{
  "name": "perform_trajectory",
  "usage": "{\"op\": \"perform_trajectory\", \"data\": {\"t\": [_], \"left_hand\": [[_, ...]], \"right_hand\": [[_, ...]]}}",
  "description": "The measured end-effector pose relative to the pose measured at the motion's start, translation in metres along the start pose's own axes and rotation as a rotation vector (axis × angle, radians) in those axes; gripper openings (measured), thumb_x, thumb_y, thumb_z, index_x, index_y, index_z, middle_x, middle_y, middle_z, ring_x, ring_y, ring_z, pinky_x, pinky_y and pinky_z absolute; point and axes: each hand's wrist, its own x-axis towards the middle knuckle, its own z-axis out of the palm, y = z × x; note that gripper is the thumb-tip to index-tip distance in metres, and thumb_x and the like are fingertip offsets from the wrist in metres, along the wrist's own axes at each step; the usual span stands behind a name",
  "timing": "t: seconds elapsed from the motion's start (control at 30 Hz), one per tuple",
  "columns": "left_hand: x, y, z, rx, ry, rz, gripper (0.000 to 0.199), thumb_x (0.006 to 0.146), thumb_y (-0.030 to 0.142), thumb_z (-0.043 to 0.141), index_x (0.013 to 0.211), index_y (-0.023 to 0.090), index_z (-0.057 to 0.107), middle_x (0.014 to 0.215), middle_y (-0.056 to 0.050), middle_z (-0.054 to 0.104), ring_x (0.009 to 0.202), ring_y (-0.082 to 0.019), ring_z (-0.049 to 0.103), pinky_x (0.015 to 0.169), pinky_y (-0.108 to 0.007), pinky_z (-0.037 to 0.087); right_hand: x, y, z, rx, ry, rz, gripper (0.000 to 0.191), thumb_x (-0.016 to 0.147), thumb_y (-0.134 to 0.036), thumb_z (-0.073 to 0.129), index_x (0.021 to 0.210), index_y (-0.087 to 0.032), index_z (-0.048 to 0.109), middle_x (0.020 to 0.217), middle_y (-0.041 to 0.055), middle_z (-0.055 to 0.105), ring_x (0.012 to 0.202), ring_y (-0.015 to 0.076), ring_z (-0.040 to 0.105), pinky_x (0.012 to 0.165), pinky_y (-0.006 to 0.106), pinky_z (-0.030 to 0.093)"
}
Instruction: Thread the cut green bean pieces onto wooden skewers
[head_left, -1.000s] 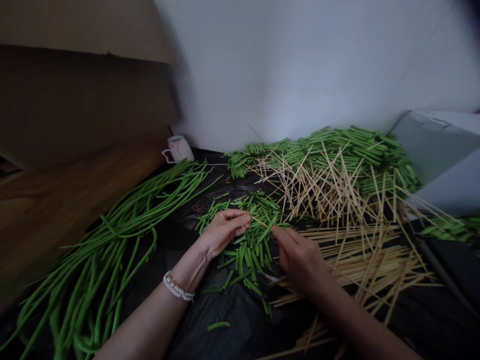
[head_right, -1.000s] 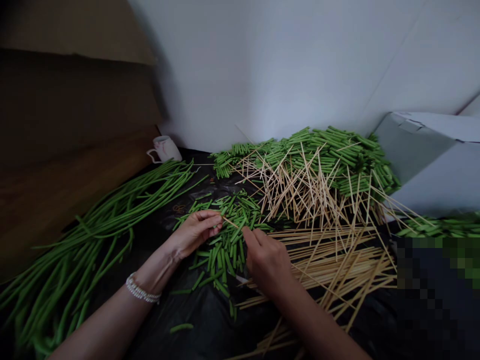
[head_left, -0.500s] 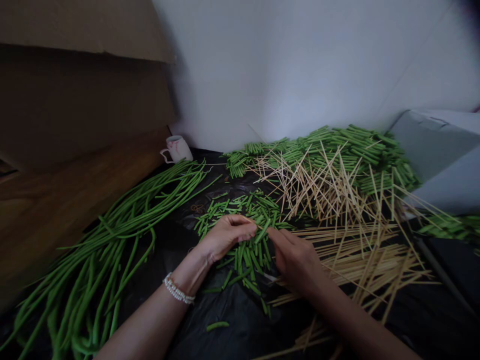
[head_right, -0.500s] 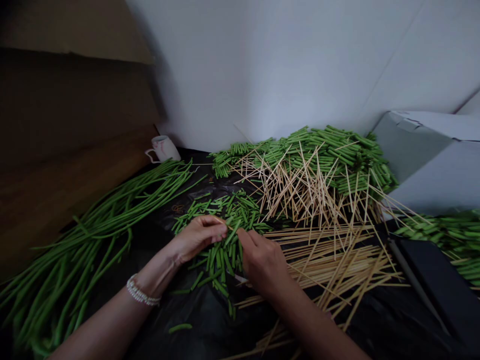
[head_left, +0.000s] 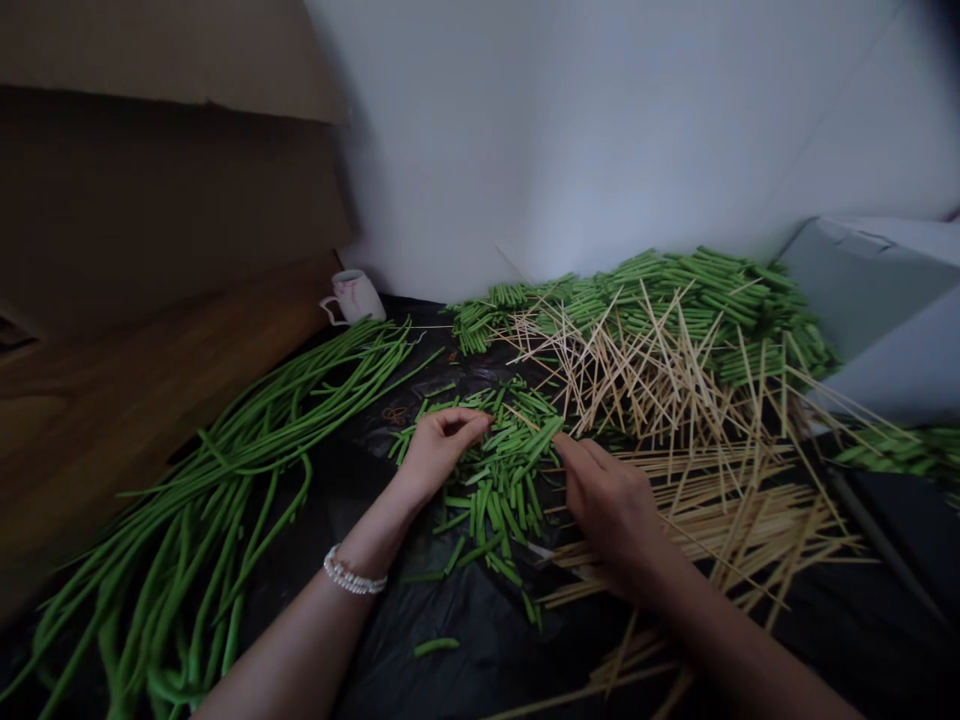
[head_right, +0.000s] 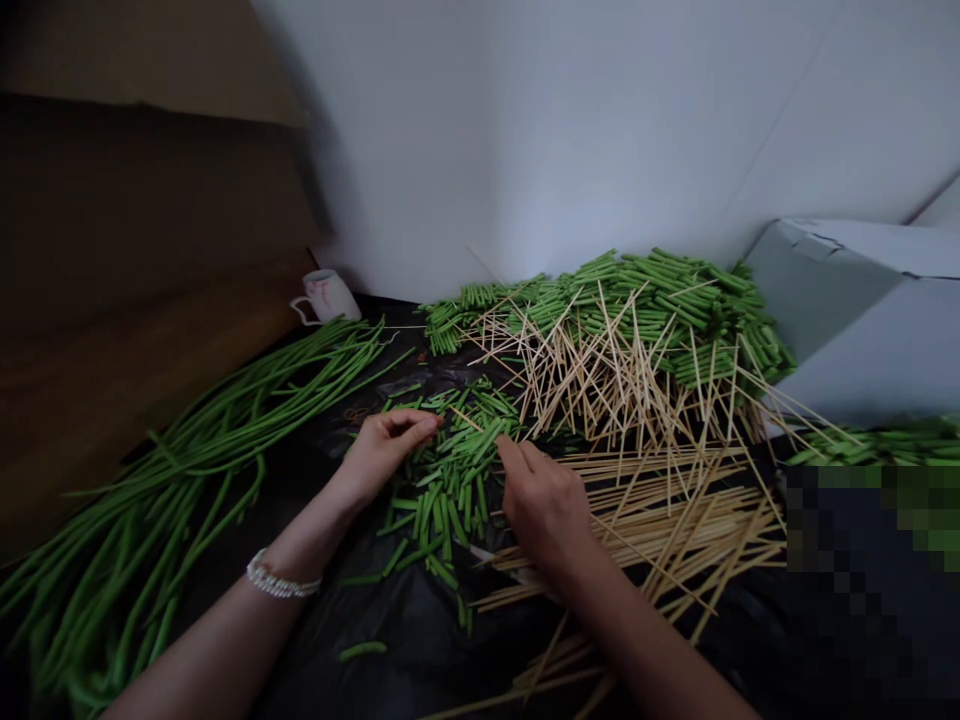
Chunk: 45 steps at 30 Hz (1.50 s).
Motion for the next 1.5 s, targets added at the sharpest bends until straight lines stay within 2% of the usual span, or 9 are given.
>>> {"op": "perform_trajectory", "data": {"t": [0.17, 0.4, 0.57, 0.8, 0.93, 1.03, 1.13, 1.23, 1.5], "left_hand": [[-0.001, -0.007, 0.003, 0.385, -0.076, 0.21, 0.014, 0.078, 0.03, 0.067, 0.078, 0.018, 0.075, 0.082, -0.005, 0.073, 0.079, -0.02, 0.065, 0.077, -0.032, 0.047], [0.0, -0.014, 0.0, 0.686, -0.012, 0.421, 0.014, 0.082, 0.03, 0.064, 0.088, 0.022, 0.076, 0.087, -0.007, 0.068, 0.09, -0.024, 0.057, 0.089, -0.04, 0.037], [0.001, -0.018, 0.002, 0.748, -0.107, 0.459, 0.016, 0.08, 0.029, 0.067, 0.093, 0.023, 0.075, 0.095, -0.007, 0.066, 0.094, -0.025, 0.053, 0.089, -0.04, 0.037], [-0.001, -0.019, 0.006, 0.765, -0.12, 0.445, 0.007, 0.079, 0.02, 0.064, 0.084, 0.02, 0.069, 0.096, -0.007, 0.066, 0.097, -0.025, 0.053, 0.088, -0.039, 0.038], [-0.002, -0.015, 0.005, 0.597, -0.007, 0.429, 0.008, 0.081, 0.019, 0.062, 0.086, 0.021, 0.068, 0.099, -0.006, 0.068, 0.103, -0.025, 0.054, 0.094, -0.04, 0.038], [0.0, -0.009, 0.003, 0.271, 0.089, 0.3, 0.014, 0.08, 0.024, 0.066, 0.093, 0.021, 0.069, 0.092, -0.006, 0.071, 0.094, -0.022, 0.061, 0.09, -0.036, 0.042], [0.001, -0.005, 0.002, -0.15, 0.031, 0.061, 0.03, 0.074, 0.029, 0.073, 0.102, 0.018, 0.07, 0.092, -0.007, 0.074, 0.088, -0.02, 0.066, 0.084, -0.032, 0.046], [0.001, -0.004, 0.004, -0.422, -0.032, -0.123, 0.032, 0.068, 0.031, 0.08, 0.095, 0.016, 0.073, 0.089, -0.007, 0.075, 0.081, -0.015, 0.066, 0.08, -0.028, 0.048], [-0.003, 0.0, 0.007, -0.525, -0.124, -0.192, 0.032, 0.065, 0.029, 0.083, 0.093, 0.016, 0.076, 0.087, -0.006, 0.075, 0.074, -0.01, 0.063, 0.074, -0.023, 0.048]], "right_hand": [[0.0, 0.002, 0.002, -0.02, -0.001, 0.001, 0.033, 0.087, -0.007, 0.042, 0.11, -0.014, 0.064, 0.078, 0.0027, 0.067, 0.064, 0.0141, 0.058, 0.058, 0.026, 0.037], [0.0, 0.001, 0.001, -0.036, 0.0, 0.003, 0.032, 0.087, -0.008, 0.043, 0.11, -0.014, 0.064, 0.077, 0.002, 0.066, 0.062, 0.0136, 0.058, 0.056, 0.027, 0.037], [0.0, -0.001, 0.001, -0.041, 0.009, -0.022, 0.031, 0.088, -0.008, 0.042, 0.11, -0.015, 0.064, 0.077, 0.0021, 0.066, 0.06, 0.0132, 0.057, 0.056, 0.027, 0.036], [0.001, -0.001, 0.0, -0.035, 0.004, -0.024, 0.031, 0.087, -0.007, 0.043, 0.109, -0.015, 0.064, 0.076, 0.0015, 0.066, 0.061, 0.0132, 0.057, 0.057, 0.027, 0.036], [0.001, -0.001, -0.001, -0.038, 0.002, -0.029, 0.032, 0.087, -0.007, 0.043, 0.109, -0.015, 0.064, 0.074, 0.0007, 0.065, 0.058, 0.0125, 0.055, 0.056, 0.027, 0.035], [0.0, -0.002, -0.001, -0.035, 0.006, -0.036, 0.033, 0.086, -0.008, 0.042, 0.109, -0.015, 0.064, 0.073, 0.0007, 0.065, 0.058, 0.0126, 0.055, 0.056, 0.027, 0.036], [0.0, -0.003, -0.001, -0.034, 0.011, -0.042, 0.033, 0.086, -0.007, 0.042, 0.11, -0.014, 0.064, 0.076, 0.0014, 0.066, 0.06, 0.013, 0.056, 0.057, 0.027, 0.037], [0.0, -0.003, -0.001, -0.041, 0.01, -0.051, 0.033, 0.086, -0.007, 0.042, 0.11, -0.014, 0.064, 0.078, 0.0019, 0.067, 0.06, 0.0128, 0.056, 0.056, 0.027, 0.036], [0.0, -0.004, 0.001, -0.055, -0.019, -0.049, 0.033, 0.086, -0.006, 0.043, 0.11, -0.014, 0.064, 0.077, 0.0019, 0.067, 0.059, 0.0126, 0.056, 0.056, 0.027, 0.036]]}}
